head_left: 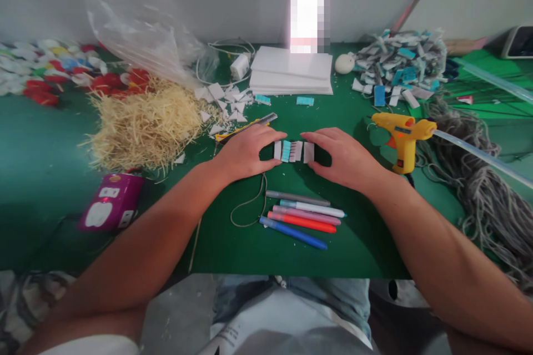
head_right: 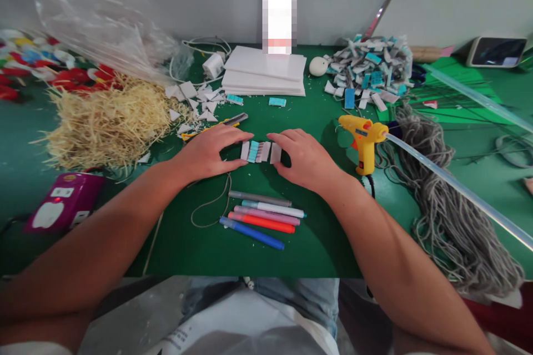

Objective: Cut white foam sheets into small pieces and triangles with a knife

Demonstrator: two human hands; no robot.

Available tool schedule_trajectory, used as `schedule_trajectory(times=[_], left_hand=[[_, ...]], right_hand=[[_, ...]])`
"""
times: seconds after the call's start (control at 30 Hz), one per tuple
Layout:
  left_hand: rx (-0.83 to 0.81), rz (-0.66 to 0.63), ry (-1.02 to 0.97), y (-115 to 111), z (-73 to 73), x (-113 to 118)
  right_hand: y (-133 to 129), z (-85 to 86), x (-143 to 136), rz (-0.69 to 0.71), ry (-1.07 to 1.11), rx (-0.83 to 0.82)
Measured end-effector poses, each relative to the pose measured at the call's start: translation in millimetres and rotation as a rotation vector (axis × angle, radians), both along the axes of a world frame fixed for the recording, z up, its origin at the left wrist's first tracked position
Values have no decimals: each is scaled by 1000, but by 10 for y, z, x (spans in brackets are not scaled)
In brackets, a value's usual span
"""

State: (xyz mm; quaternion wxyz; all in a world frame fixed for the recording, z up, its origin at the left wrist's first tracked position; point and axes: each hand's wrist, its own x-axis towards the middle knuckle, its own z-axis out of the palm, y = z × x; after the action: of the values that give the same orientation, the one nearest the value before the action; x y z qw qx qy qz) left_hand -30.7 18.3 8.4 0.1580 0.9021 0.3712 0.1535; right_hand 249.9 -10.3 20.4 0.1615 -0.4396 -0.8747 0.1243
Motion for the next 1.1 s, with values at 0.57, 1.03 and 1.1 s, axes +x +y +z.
schedule_trajectory(times=[0.57,1.03,1.1], left_hand=[[-7,-88,-131,1,-86,39],[15,-110,-157,-4,-83,77],[29,-101,-161,-9,-77,91]], right_hand=[[52,-145,-195,6,67,1],[-21,-86,-124,-90,68,67],[-17,-122,-202,-83,106,34]])
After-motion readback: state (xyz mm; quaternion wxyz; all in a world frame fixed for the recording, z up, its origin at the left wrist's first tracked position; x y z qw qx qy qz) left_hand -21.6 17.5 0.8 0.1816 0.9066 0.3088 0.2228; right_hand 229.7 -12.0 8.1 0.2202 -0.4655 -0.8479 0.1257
